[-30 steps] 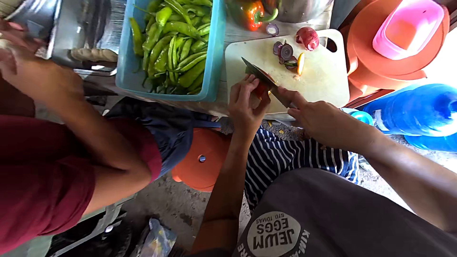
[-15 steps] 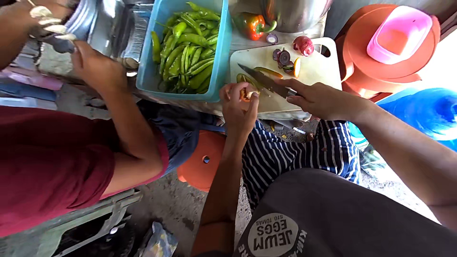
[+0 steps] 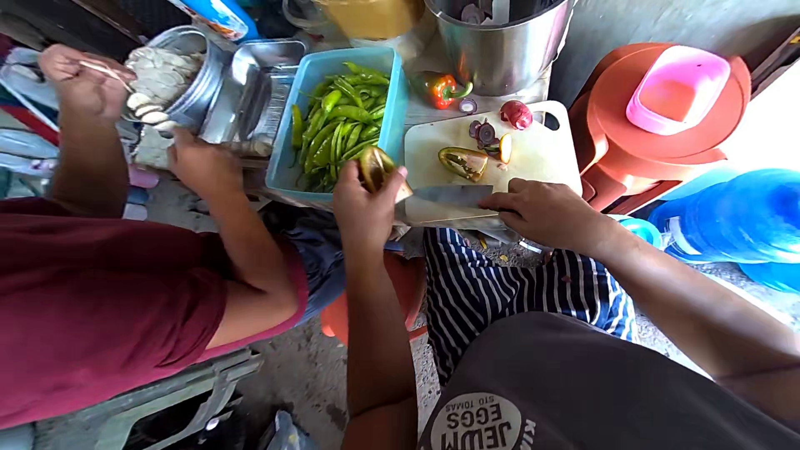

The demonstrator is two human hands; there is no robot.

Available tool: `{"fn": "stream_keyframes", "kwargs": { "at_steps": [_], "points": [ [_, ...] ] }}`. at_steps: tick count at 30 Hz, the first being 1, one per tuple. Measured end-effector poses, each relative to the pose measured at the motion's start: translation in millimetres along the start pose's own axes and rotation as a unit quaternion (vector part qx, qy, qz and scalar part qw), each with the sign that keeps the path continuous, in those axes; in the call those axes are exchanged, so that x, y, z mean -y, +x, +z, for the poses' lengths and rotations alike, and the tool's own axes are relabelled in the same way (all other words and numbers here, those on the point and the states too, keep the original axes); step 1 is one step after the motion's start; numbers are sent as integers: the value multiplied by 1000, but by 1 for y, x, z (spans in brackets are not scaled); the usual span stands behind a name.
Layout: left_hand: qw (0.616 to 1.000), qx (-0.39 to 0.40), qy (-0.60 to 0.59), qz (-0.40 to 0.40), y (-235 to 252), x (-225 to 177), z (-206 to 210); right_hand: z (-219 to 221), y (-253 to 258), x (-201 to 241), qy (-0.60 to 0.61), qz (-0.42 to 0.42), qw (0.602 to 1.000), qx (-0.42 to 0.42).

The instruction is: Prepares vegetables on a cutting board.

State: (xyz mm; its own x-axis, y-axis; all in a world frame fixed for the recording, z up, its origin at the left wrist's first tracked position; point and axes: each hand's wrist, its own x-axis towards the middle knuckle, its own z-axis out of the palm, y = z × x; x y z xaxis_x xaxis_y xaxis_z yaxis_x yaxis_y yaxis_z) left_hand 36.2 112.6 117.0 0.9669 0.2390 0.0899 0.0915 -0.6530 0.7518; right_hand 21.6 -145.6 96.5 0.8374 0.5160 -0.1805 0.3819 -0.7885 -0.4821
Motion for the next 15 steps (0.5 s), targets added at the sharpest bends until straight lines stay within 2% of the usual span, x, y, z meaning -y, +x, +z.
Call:
{"fn": "stream_keyframes", "kwargs": {
  "at_steps": [2,4,6,8,10,13,15],
  "points": [
    [994,-27,-102,12,8,-1,0,-1,9,-1,-17,-20,1000,10],
    [980,-19,-196,12,17,-7,9,1,21,-4,-34,-45,998,-12],
    [969,5,-243,-36,26,-15,21,7,33,-8,-63,-64,995,-38],
    [967,12,-246,-70,40,-17,37,15,42,-11,-84,-83,988,-99],
    [971,5,-229,-76,54,-14,53,22,49,-14,-56,-121,968,-212],
    [984,-3,-177,-26,66,-11,71,14,68,-13,12,-148,931,-333],
    [991,-18,-129,29,64,-21,78,1,84,-11,22,-148,917,-369]
  ]
}}
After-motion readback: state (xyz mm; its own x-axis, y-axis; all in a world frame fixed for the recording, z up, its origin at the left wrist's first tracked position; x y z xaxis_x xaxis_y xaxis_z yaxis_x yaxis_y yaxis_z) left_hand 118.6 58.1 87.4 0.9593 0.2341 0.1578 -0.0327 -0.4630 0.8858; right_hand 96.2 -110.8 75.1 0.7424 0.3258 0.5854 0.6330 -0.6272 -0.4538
